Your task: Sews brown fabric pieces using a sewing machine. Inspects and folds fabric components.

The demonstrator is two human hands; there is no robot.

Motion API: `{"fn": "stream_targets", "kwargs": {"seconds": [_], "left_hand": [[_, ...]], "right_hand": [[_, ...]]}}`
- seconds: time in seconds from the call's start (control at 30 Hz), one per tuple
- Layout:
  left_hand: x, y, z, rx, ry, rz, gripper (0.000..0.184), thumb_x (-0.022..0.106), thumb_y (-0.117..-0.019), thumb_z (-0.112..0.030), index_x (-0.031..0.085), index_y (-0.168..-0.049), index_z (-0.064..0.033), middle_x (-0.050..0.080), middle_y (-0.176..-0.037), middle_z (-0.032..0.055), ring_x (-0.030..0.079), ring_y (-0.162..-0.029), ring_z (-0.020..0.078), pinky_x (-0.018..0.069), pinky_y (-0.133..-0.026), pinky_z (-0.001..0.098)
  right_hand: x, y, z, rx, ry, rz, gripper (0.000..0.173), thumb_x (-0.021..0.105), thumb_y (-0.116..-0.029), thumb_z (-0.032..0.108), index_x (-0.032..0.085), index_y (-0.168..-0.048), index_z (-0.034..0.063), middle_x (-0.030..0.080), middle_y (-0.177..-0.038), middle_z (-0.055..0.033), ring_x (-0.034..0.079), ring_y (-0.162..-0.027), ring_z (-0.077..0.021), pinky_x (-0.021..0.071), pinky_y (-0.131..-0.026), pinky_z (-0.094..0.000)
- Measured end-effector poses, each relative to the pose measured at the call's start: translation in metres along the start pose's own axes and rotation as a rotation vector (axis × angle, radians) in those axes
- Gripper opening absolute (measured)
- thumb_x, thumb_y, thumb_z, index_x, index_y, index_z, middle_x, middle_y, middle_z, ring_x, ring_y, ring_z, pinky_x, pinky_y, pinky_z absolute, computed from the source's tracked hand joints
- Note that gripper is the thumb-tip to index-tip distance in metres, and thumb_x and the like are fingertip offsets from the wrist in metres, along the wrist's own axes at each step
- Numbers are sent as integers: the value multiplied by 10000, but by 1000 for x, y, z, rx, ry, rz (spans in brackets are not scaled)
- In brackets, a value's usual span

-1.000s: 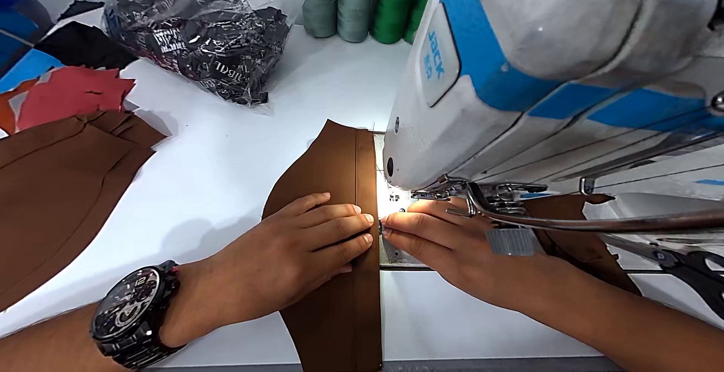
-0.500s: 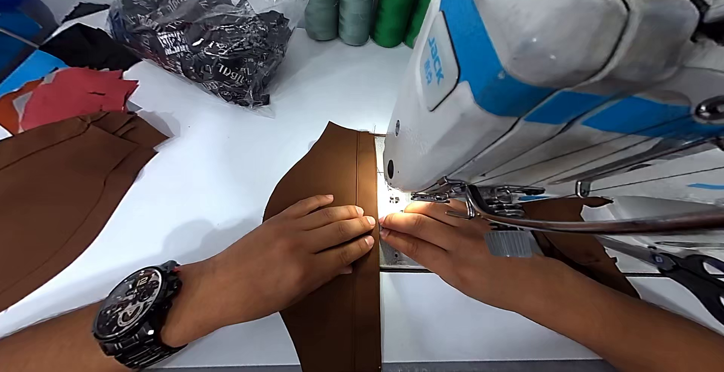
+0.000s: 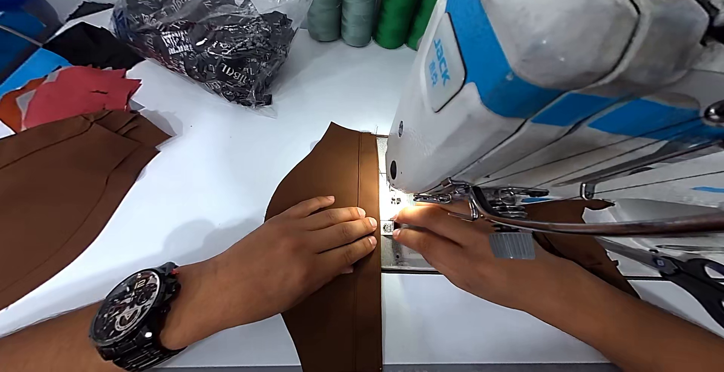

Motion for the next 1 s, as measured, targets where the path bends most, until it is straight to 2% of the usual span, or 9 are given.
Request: {"fn": "stream_targets", "kwargs": {"seconds": [0.07,0.13,0.23,0.5,0.6,0.83,0.9,1.0], "left_hand": [[1,1,0,1,-8,0,358,442,-1093,-301,703,-1311,-189,662,-1364,-32,550,-1356,146,417,-1170,377],[1,1,-1,2,-13,3,361,441,-1093,-303,706,-1308,-185,661,-1370,-31,547,-1362,147,413,-1175,377],[1,1,-1,-2,-20,3,361,440,-1093,-302,708,-1304,-183,666,-1362,-33,553,-1355,149,414,-1172,377],[3,0,-3,-25,0,13,375,404,-1090,-255,697,-1311,-177,654,-1376,-35,523,-1384,157,388,-1197,420],[3,-2,-3,-15,-2,12,370,412,-1078,-212,696,-1308,-162,657,-1375,-22,530,-1382,168,403,-1191,394],[4,-1,-3,-9,7,1,366,410,-1085,-219,697,-1301,-153,659,-1372,-7,535,-1379,176,411,-1185,396],[4,-1,-3,-8,16,-3,365,409,-1088,-229,697,-1298,-151,660,-1366,-4,534,-1380,179,411,-1186,397],[3,-1,-3,-6,23,-4,356,422,-1085,-228,695,-1297,-146,654,-1371,12,536,-1376,185,420,-1178,395]], "right_hand": [[-3,1,-3,21,-22,-17,214,554,-1010,224,751,-1080,183,723,-1091,-26,699,-956,-148,566,-703,-293],[-3,3,-6,30,-60,-3,228,554,-1019,269,762,-1073,195,721,-1071,-12,696,-939,-127,563,-689,-275],[0,3,-7,21,-73,16,251,540,-1037,276,761,-1145,226,721,-1120,-1,691,-986,-126,561,-729,-274],[7,1,-5,22,-80,4,243,553,-1042,207,743,-1193,209,702,-1172,-3,674,-1055,-131,572,-796,-290],[7,0,-5,26,-62,3,247,555,-1042,208,748,-1197,214,703,-1178,6,669,-1072,-127,569,-845,-292],[3,2,-9,100,-103,-52,197,562,-1032,232,744,-1095,191,732,-1111,14,708,-977,-101,588,-730,-266],[3,1,-8,82,-95,-37,223,559,-1035,212,738,-1169,205,724,-1137,8,699,-991,-112,583,-754,-276],[9,4,-6,41,-74,-17,256,548,-1040,177,746,-1195,224,722,-1190,16,686,-1073,-121,575,-841,-292]]}}
Point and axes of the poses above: each hand's wrist, its own y-axis away from the middle knuckle, its own x-axis out of the palm, z = x × y, the point moved 4 cm from there along -y, towards the middle knuckle
